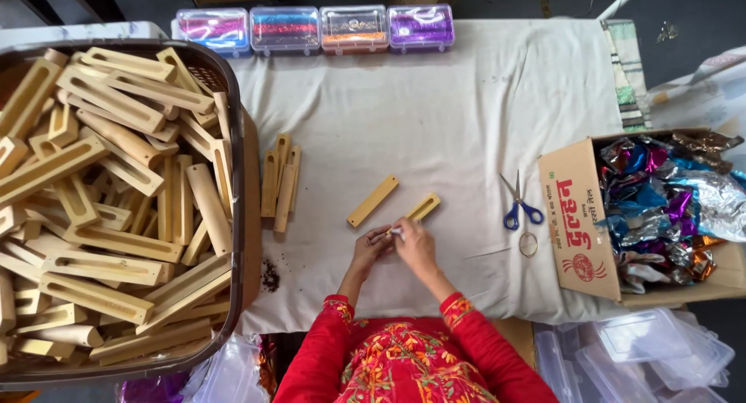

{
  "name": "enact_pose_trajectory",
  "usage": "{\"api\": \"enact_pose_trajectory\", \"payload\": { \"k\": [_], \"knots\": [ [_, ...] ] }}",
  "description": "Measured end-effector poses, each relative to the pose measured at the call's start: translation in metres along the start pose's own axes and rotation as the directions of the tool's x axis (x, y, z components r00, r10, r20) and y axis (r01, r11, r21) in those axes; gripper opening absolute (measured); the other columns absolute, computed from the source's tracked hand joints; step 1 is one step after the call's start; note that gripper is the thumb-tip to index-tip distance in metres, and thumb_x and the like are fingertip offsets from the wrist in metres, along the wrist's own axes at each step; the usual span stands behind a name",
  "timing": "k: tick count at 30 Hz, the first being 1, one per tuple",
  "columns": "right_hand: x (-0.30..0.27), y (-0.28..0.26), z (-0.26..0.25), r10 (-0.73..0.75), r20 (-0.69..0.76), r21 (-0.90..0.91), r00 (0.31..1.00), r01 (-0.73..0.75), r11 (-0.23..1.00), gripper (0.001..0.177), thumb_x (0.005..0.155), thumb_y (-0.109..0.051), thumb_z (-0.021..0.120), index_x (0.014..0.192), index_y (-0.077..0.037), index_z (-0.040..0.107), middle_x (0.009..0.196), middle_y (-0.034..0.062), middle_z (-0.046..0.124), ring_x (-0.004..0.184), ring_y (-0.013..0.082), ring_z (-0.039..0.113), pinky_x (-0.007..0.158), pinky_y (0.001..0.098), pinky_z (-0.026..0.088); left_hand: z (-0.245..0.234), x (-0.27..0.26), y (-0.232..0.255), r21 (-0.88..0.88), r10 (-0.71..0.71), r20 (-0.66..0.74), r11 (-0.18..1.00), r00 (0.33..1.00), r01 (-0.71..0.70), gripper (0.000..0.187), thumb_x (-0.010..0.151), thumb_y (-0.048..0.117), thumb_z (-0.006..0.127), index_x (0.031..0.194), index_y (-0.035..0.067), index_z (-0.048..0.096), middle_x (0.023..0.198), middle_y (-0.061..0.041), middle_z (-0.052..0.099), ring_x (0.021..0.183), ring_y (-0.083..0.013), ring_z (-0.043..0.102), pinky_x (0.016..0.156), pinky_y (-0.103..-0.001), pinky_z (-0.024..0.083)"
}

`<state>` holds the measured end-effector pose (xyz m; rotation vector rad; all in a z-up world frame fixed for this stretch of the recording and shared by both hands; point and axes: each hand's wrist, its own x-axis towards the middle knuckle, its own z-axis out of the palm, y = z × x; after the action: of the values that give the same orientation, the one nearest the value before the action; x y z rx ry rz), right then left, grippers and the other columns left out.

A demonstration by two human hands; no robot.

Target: The recorder is seen packaging products into small plastic containers and organizing wooden items.

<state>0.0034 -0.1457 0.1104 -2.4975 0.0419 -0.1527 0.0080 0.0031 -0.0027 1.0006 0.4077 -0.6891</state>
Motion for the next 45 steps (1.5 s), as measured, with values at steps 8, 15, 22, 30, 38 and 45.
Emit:
{"api": "enact_pose_trajectory", "payload": {
  "k": [8,15,22,30,38,45],
  "knots": [
    [0.034,0.053,-0.03,0.031,-0.051,-0.087,0.998,-0.035,0.996,0.021,0.082,-0.009,0.076,0.099,-0.017,0.066,0.09,0.0042,0.07,0.084,0.0278,0.07,0.07,0.0429,0.055,0.002,0.005,-0.003,0.048,0.011,-0.022,0.999,1.0,-0.009,0.043,0.093,0.014,0.074,0.134,0.005,0.065,0.111,-0.002,0.075,0.1,-0.0101,0.072,0.082,-0.025,0.062],
    [0.006,0.027,-0.011,-0.088,-0.067,-0.061,0.994,0.084,0.995,0.023,0.08,-0.005,0.075,0.098,-0.014,0.064,0.093,0.0064,0.07,0.091,0.03,0.069,0.075,0.0432,0.055,0.0,0.003,-0.004,0.023,0.027,-0.034,0.999,0.999,-0.027,0.042,0.092,0.011,0.073,0.133,0.005,0.064,0.11,-0.003,0.075,0.098,-0.0116,0.072,0.082,-0.027,0.062],
    [0.034,0.071,-0.036,0.021,-0.024,-0.07,0.999,-0.023,0.997,0.029,0.076,-0.005,0.076,0.102,-0.015,0.07,0.094,0.0076,0.071,0.088,0.0314,0.069,0.075,0.0438,0.055,0.007,-0.004,0.001,0.048,0.051,-0.042,0.998,0.998,-0.049,0.04,0.092,0.011,0.074,0.131,0.004,0.066,0.106,-0.001,0.074,0.096,-0.0096,0.071,0.082,-0.025,0.062],
    [-0.023,0.015,-0.019,-0.295,-0.007,-0.024,0.956,0.295,0.955,0.049,0.087,0.002,0.06,0.132,-0.015,0.067,0.134,0.0042,0.068,0.098,0.0295,0.067,0.082,0.041,0.058,0.007,-0.006,0.004,0.04,0.046,-0.037,0.998,0.998,-0.045,0.036,0.094,0.012,0.072,0.129,0.005,0.066,0.104,0.001,0.075,0.093,-0.0083,0.07,0.08,-0.025,0.06],
    [0.02,0.076,-0.039,-0.179,-0.06,-0.104,0.982,0.173,0.98,0.048,0.087,0.0,0.062,0.131,-0.02,0.068,0.139,-0.0016,0.067,0.1,0.0283,0.067,0.087,0.039,0.058,0.009,-0.005,0.003,0.048,0.065,-0.042,0.997,0.997,-0.063,0.035,0.095,0.011,0.071,0.129,0.004,0.066,0.105,-0.002,0.073,0.096,-0.0096,0.07,0.082,-0.026,0.062],
    [-0.021,0.034,-0.005,-0.171,-0.01,-0.146,0.985,0.168,0.975,0.06,0.087,0.003,0.061,0.144,-0.013,0.062,0.136,0.0033,0.066,0.1,0.0336,0.063,0.087,0.0417,0.056,-0.001,0.004,-0.011,0.017,0.061,-0.023,0.998,0.998,-0.061,0.037,0.095,0.011,0.072,0.13,0.004,0.065,0.106,-0.003,0.074,0.093,-0.01,0.07,0.081,-0.025,0.061]
  ]
}}
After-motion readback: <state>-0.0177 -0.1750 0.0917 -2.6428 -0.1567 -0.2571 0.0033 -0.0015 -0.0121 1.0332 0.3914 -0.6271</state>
